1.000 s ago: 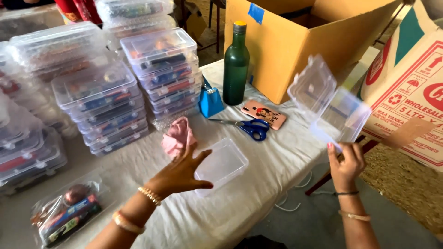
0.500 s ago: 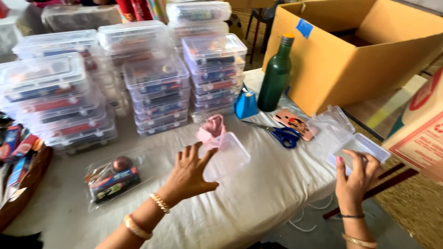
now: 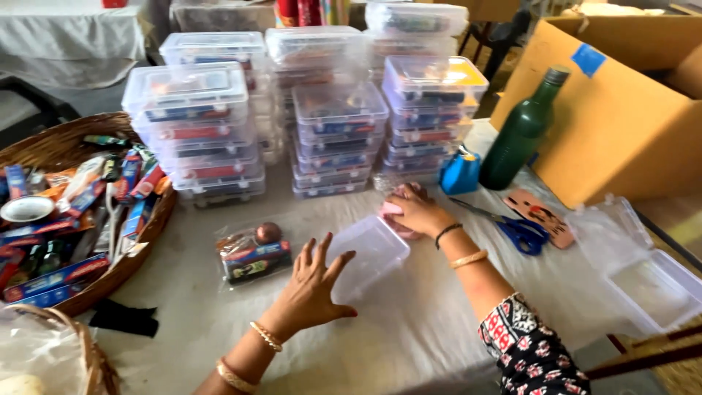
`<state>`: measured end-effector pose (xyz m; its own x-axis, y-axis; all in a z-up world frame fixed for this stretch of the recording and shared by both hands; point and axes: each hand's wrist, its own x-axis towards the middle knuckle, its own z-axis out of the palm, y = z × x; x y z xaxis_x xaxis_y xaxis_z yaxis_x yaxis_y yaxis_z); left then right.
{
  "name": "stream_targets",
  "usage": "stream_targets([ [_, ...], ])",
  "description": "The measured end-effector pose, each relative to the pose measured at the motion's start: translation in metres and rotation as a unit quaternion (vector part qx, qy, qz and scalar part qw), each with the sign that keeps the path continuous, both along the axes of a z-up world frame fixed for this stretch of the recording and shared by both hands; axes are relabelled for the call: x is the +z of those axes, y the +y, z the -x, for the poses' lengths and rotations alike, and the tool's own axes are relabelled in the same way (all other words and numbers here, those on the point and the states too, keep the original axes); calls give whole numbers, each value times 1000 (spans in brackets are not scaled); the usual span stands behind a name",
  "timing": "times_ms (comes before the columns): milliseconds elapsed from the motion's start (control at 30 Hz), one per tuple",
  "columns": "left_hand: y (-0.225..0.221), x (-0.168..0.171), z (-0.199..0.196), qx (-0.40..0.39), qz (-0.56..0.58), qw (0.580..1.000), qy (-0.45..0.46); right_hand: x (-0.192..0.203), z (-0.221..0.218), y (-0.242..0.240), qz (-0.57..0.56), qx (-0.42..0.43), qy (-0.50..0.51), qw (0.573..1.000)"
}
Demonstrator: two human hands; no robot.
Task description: The person packs assorted small items such as toothpaste tubes, snack bars, and small bottles into clear plastic containers, closes the lids, stacks the filled containers, and places them into a cardboard box.
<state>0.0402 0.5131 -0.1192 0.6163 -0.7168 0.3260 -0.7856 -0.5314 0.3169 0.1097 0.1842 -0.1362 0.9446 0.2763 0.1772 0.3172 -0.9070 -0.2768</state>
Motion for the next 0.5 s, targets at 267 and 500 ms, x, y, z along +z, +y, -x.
stream_targets([
  [267,2,-11,-8,-14,85,996,-12,-18,-14,-26,-203,-102,-190,955],
  [500,-9,-32,-8,37,161,986,9,34,69,142,-211,72,-46,974],
])
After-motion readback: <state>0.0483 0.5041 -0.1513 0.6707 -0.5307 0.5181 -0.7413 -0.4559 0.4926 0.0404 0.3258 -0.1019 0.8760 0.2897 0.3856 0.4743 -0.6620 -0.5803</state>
